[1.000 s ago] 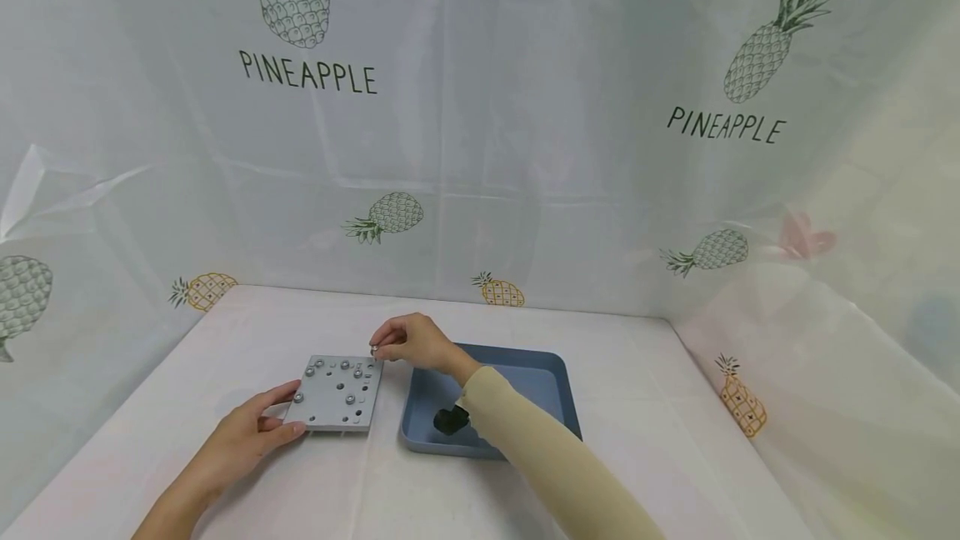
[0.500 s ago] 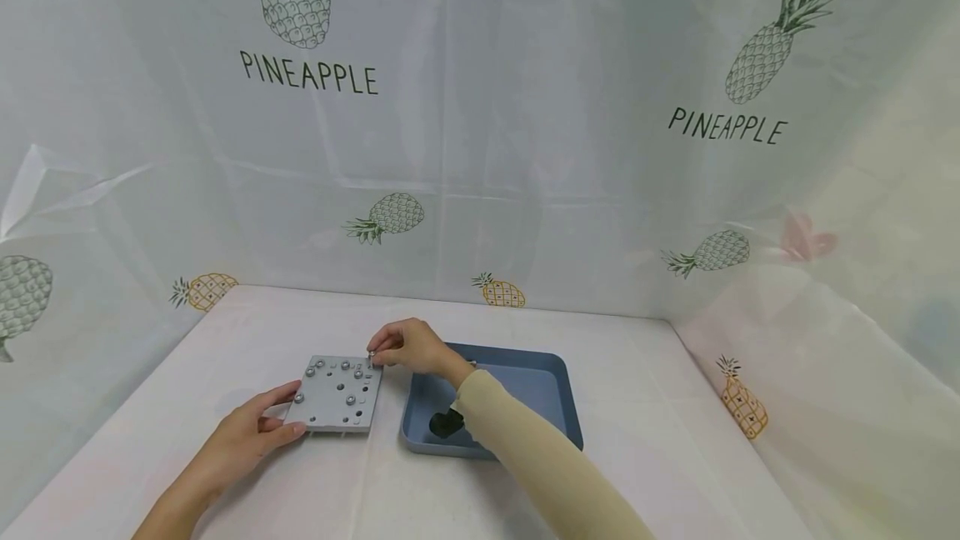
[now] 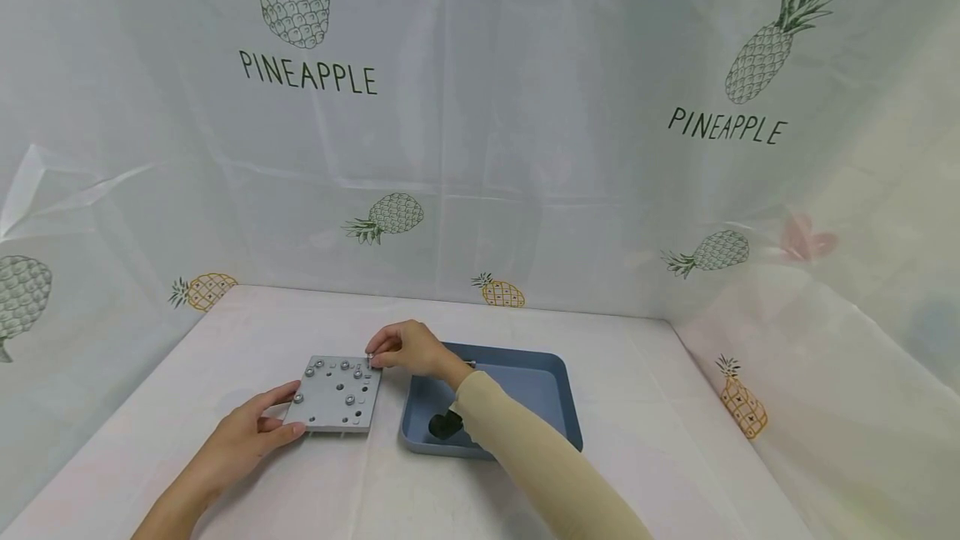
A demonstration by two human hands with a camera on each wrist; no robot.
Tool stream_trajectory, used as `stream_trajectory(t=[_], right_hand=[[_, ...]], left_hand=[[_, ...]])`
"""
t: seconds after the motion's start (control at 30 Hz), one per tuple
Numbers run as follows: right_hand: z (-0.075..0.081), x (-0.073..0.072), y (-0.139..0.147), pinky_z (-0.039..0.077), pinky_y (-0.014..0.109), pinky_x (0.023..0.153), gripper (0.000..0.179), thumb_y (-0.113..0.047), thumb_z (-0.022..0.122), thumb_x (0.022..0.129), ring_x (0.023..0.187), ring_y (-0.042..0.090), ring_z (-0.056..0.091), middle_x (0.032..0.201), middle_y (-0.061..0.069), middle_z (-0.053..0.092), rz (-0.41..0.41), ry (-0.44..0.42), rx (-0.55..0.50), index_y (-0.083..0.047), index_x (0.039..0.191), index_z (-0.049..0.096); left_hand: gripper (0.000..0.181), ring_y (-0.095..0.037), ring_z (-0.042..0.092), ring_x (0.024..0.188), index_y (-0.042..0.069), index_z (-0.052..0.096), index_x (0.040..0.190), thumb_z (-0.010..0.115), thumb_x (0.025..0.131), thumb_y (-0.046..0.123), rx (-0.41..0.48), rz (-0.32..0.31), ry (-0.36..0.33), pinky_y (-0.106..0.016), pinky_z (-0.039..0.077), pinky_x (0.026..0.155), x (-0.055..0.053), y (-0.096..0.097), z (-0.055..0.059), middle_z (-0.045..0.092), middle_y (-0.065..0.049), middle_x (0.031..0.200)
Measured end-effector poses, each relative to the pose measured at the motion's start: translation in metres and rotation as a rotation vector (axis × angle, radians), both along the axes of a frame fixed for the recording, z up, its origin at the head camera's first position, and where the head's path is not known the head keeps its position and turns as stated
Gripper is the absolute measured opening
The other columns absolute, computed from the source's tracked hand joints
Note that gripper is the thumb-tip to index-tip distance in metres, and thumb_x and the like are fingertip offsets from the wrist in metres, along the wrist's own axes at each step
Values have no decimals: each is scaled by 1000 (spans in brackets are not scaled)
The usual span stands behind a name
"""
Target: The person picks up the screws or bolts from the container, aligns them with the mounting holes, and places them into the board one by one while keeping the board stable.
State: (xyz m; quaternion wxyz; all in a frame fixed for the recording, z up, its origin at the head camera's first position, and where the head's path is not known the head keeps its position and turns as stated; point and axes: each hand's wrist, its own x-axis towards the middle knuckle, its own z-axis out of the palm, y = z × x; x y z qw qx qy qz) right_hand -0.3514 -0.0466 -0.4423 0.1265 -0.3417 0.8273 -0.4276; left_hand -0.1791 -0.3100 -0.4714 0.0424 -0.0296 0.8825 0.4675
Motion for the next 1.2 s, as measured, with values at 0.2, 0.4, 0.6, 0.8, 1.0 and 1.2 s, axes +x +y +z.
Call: stream_trajectory(t=[0.2, 0.4, 0.6, 0.8, 1.0, 1.2], right_hand=[[2, 3, -1, 50, 19, 72, 8, -13, 82, 95, 80, 1, 66, 88, -13, 75, 4, 11, 16, -17, 102, 80], [1, 3, -1, 51, 19, 72, 9, -11, 82, 94, 80, 0, 66, 92, -7, 77, 8, 9, 19, -15, 102, 80], [1, 4, 0, 55, 18, 75, 11, -9, 82, 94, 83, -1, 70, 99, 0, 80, 32, -24, 18, -13, 104, 81], [11, 7, 8, 55, 19, 78, 17, -12, 84, 94, 86, -1, 69, 100, -4, 79, 57, 27, 47, -12, 110, 81], [29, 7, 28, 55, 20, 85, 27, -15, 82, 96, 97, 1, 69, 109, -7, 77, 72, 107, 67, -9, 122, 78], [49, 7, 59, 56, 23, 89, 25, -16, 80, 98, 101, 9, 71, 117, 1, 76, 77, 144, 89, -16, 123, 77]], left_hand=[[90, -18, 64, 110, 10, 36, 166, 82, 94, 41, 2, 4, -2, -27, 50, 82, 0, 0, -1, 44, -23, 161], [91, -18, 64, 110, 10, 36, 166, 82, 94, 41, 8, 2, -1, -27, 50, 82, -1, 0, -1, 44, -23, 161], [91, -19, 64, 111, 10, 36, 166, 82, 94, 42, -10, 4, -6, -30, 51, 83, -3, 0, -1, 44, -24, 162], [91, -19, 64, 111, 10, 36, 166, 82, 94, 42, -17, 6, -9, -31, 51, 84, -4, -1, -3, 43, -24, 162], [91, -18, 64, 110, 10, 36, 166, 82, 94, 41, -13, 4, -6, -28, 51, 83, -3, -1, -3, 44, -24, 162], [92, -18, 63, 111, 11, 35, 166, 81, 94, 44, -31, 3, -6, -31, 50, 84, -4, -2, -4, 43, -24, 163]])
